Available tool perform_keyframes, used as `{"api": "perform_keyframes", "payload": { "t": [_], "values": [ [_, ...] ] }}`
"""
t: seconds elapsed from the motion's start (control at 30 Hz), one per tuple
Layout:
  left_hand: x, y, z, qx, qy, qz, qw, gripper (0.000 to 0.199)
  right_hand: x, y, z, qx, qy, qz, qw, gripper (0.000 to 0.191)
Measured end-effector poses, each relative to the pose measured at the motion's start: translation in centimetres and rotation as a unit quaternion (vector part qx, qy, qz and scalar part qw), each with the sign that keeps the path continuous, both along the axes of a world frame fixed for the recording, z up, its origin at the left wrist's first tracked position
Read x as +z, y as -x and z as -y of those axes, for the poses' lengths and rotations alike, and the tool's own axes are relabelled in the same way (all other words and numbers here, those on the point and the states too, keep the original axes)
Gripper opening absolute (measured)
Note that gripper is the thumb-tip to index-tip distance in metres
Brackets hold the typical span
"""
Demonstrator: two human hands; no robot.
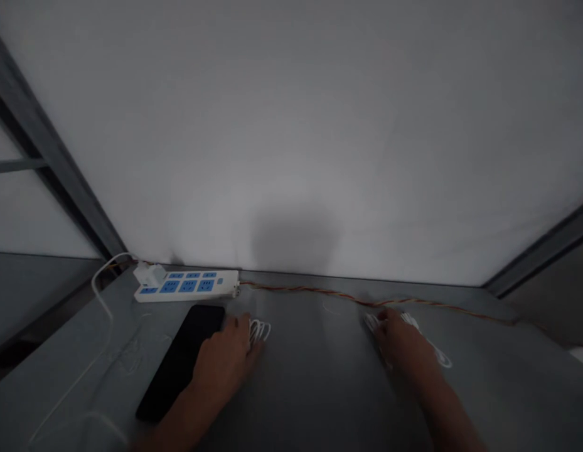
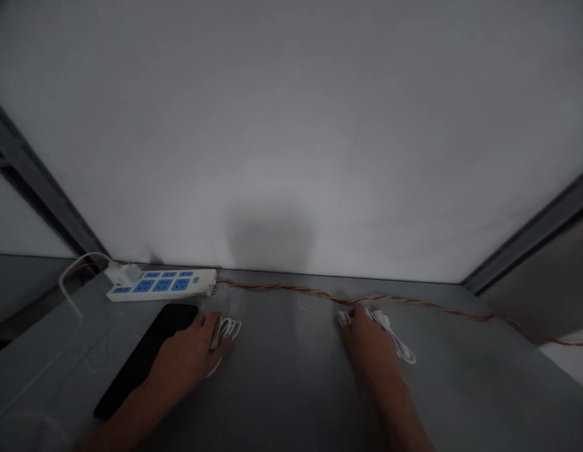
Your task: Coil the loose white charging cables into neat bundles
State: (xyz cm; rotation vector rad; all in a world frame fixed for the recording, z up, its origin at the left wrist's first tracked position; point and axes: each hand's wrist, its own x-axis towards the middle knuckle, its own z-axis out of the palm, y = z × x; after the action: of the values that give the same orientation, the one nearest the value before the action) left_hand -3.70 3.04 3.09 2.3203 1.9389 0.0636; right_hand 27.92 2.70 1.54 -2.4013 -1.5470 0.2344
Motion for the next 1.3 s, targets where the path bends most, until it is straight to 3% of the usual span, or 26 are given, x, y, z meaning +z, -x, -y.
{"api": "perform_keyframes", "payload": {
  "t": [0.13,0.27,0.37,0.47,0.57,0.7,0.83,1.0,1.17,1.3],
  "values": [
    [-1.2,-0.4,-0.1,-0.068,0.028,0.091,0.993,0.033,0.7,0.3,-0.1,0.027,-0.03,0.032,0.999,0.031],
    [-1.6,-0.9,0.1,-0.125,0.053,0.187,0.973,0.031,0.4,4.0,0.3,0.153,-0.063,0.0,0.986,0.032],
    [-1.4,-1.0,0.4,-0.15,0.062,0.182,0.97,0.033,-0.8,7.2,1.0,0.268,-0.053,-0.051,0.961,0.027],
    [-0.9,-0.8,0.6,-0.19,0.055,0.143,0.97,0.035,-2.2,9.1,1.8,0.381,-0.069,-0.121,0.914,0.044],
    [-0.7,-0.4,0.6,-0.233,0.026,0.099,0.967,0.038,-3.0,9.8,2.0,0.419,-0.067,-0.122,0.897,0.061],
    [-1.3,-0.3,0.4,-0.286,0.02,0.111,0.952,0.034,-3.1,10.1,1.9,0.459,-0.076,-0.139,0.874,0.053],
    [-2.1,-0.6,0.1,-0.292,0.038,0.164,0.942,0.024,-2.6,10.1,1.9,0.455,-0.081,-0.198,0.865,0.044],
    [-2.2,-0.9,0.2,-0.214,0.052,0.274,0.936,0.016,-1.7,9.3,1.9,0.389,-0.052,-0.329,0.859,0.031],
    [-2.4,-1.8,0.6,-0.117,0.114,0.45,0.878,0.018,-2.8,9.5,1.3,0.279,-0.045,-0.519,0.807,0.042],
    [-2.7,-2.2,0.5,-0.064,0.125,0.486,0.863,0.022,-3.6,9.3,1.0,0.198,-0.103,-0.483,0.846,0.03]
  ]
}}
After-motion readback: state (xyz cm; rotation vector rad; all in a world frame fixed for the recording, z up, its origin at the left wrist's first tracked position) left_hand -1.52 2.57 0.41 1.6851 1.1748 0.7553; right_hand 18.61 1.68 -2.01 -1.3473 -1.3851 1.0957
